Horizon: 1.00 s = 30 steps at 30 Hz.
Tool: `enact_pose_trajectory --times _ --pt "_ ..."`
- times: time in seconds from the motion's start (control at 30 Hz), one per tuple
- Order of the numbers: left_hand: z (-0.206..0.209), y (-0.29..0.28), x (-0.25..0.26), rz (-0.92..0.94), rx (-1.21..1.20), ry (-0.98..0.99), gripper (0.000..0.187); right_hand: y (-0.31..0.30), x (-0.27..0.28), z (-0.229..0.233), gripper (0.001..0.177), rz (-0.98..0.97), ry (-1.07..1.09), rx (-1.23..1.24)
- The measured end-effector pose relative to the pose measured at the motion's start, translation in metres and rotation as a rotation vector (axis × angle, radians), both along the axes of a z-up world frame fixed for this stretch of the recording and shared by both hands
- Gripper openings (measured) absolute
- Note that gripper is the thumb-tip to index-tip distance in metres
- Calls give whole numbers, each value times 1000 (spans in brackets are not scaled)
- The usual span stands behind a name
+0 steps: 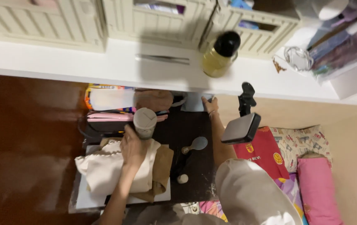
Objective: Organizing various personal items on a shelf and then folding a piece of clothing.
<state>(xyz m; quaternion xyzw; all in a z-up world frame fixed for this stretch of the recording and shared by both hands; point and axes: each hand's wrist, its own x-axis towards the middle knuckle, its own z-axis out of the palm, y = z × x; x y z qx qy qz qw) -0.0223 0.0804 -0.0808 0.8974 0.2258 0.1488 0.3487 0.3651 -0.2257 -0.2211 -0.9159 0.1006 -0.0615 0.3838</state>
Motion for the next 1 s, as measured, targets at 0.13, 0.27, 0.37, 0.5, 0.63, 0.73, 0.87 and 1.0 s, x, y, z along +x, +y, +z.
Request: enact_pose_trajectory --times 0.13,0.27,0.37,0.5,0.63,0.73,0.87,1.0 --pt "-38 -25 -20 -75 264 238 118 7 -32 39 101 76 70 172" --pt "-4 -48 -29 -290 562 338 103 -7 -39 34 78 257 106 433" --pt "-7 -53 19 -523 464 320 91 -9 -57 26 72 300 53 692" --pt "-54 -66 116 -653 272 -91 85 -4 -84 24 67 276 -366 731" --pt "-15 -69 152 -585 288 -335 87 8 -113 82 68 -131 -152 238" --pt "25 -44 172 -461 269 -469 98 42 -143 150 61 316 -427 956" --pt "60 19 181 -359 0 -518 112 103 -154 199 55 596 -346 972" --pt "72 85 168 -309 29 -471 79 169 -139 213 58 839 -260 1044"
